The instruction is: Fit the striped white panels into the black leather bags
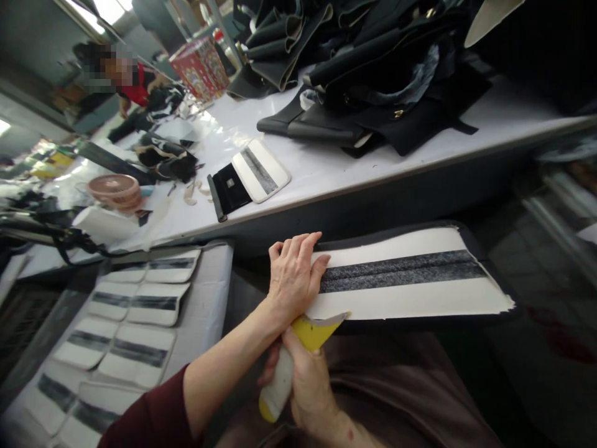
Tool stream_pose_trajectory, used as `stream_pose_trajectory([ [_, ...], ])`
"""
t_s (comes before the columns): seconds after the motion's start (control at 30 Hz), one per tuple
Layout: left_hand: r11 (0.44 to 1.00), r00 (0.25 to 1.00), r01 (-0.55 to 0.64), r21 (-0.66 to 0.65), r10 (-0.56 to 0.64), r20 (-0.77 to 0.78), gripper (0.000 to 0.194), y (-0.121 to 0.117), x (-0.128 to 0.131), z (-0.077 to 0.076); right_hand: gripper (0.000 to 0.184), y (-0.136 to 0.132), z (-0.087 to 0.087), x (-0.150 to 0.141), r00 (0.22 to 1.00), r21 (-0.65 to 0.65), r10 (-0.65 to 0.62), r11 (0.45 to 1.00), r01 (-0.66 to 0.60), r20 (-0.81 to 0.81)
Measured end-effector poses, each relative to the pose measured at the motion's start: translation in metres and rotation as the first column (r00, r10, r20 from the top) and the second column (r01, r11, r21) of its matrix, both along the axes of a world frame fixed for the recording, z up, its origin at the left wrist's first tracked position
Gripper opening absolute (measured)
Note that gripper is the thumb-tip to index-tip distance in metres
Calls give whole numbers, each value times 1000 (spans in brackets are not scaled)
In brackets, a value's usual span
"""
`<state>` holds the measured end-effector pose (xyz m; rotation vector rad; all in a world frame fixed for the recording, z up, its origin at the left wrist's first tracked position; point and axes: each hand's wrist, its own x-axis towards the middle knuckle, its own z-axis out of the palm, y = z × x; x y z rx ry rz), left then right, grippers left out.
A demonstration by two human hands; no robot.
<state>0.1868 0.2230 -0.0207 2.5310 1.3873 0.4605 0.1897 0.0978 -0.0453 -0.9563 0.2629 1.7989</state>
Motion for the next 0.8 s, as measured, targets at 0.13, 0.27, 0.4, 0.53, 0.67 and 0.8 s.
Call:
stream_pose_trajectory([
  [0.13,992,971,-28,-122,56,233,35,6,-3,-4,54,-2,5,6,1000,23,0,1000,0,18],
  [0.27,892,540,-47,-450,402,739,31,11,-23,-20,51,-8,9,21,995,87,61,994,-68,78],
  [0.4,788,227,-104,-606,612,757,34,-18,-52,-41,50,-15,10,34,984,113,64,990,-83,165],
  [0.53,710,115,14,-704,698,706,30,-70,-66,-48,51,-18,9,38,978,125,71,987,-97,198],
  [0.67,668,24,222,-710,725,689,37,-100,-63,-42,51,-17,11,38,975,119,72,988,-99,212],
  [0.8,668,42,252,-700,716,697,46,-101,-62,-41,47,-16,12,35,972,126,79,986,-109,221],
])
